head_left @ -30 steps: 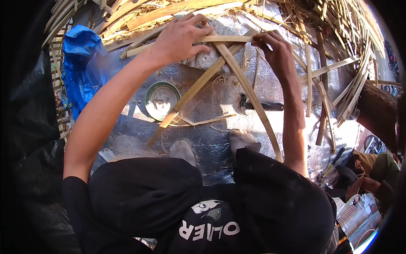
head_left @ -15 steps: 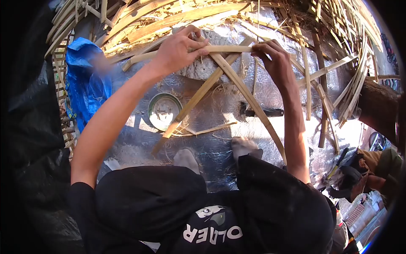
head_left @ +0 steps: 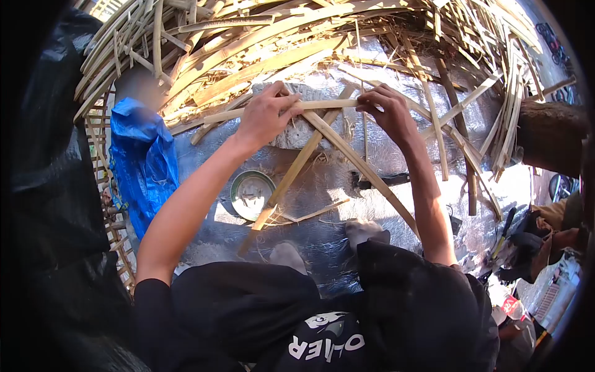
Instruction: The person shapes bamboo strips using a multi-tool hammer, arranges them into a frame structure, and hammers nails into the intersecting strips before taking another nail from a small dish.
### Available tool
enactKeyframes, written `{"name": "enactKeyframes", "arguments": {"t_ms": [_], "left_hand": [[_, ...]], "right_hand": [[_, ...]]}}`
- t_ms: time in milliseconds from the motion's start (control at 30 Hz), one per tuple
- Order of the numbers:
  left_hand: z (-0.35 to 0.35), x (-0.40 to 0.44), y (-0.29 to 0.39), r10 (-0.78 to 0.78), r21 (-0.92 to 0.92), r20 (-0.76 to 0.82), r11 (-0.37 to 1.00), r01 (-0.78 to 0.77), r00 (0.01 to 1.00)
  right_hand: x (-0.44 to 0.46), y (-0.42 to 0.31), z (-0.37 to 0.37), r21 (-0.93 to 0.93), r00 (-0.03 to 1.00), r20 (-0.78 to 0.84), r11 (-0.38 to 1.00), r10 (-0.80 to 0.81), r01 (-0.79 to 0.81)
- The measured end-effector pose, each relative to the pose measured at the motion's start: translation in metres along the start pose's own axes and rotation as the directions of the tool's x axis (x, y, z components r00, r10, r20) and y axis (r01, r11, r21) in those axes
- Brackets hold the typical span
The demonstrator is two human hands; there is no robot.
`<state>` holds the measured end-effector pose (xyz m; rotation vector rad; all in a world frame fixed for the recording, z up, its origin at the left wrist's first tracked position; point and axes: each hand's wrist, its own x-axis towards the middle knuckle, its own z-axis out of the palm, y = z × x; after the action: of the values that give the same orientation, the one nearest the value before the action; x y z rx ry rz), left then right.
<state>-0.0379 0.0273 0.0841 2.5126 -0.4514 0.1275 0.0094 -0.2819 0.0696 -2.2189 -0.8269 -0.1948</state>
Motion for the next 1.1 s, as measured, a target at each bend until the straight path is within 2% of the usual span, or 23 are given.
{"name": "enactKeyframes", "arguments": {"t_ms": [67,233,267,333,600,833,900,967,1100], "left_hand": [[0.004,0.0,-0.002,-0.033,-0.021,-0.04,0.999,0.032,0.999],[0.0,-0.001,-0.009,-0.082,-0.085,0.006,0.993,0.083,0.997],[-0.003,0.001,-0.014,-0.056,-0.144,0.012,0.988,0.058,0.998],[-0.005,0.002,-0.02,-0.011,-0.255,0.013,0.967,0.014,1.0],[0.003,-0.003,-0.024,0.049,-0.226,-0.05,0.972,-0.059,0.998],[0.002,-0.005,-0.023,0.046,-0.223,-0.049,0.973,-0.056,0.998],[0.001,-0.004,-0.023,-0.021,-0.285,-0.031,0.958,0.011,0.999],[0.0,-0.005,-0.023,-0.016,-0.254,-0.039,0.967,0.005,0.999],[0.005,-0.005,-0.028,0.066,-0.212,-0.096,0.974,-0.085,0.993]], "right_hand": [[-0.003,0.005,0.0,0.01,1.0,-0.018,1.0,0.0,0.0],[-0.004,-0.001,-0.005,-0.019,1.0,-0.008,1.0,-0.015,0.015],[-0.006,0.0,-0.004,-0.013,0.999,-0.014,1.0,0.029,-0.029],[-0.006,0.0,-0.003,-0.014,1.0,-0.019,1.0,0.015,-0.015],[-0.002,0.008,-0.001,-0.016,0.999,-0.038,0.999,0.031,-0.032],[-0.008,0.002,0.004,-0.019,0.996,-0.059,0.998,0.061,-0.062],[-0.01,0.0,0.004,-0.021,0.997,-0.053,0.998,0.064,-0.066],[-0.008,-0.002,0.007,-0.024,0.997,-0.077,1.0,0.017,-0.019],[-0.008,0.003,0.009,-0.021,0.996,-0.094,1.0,0.002,-0.004]]}}
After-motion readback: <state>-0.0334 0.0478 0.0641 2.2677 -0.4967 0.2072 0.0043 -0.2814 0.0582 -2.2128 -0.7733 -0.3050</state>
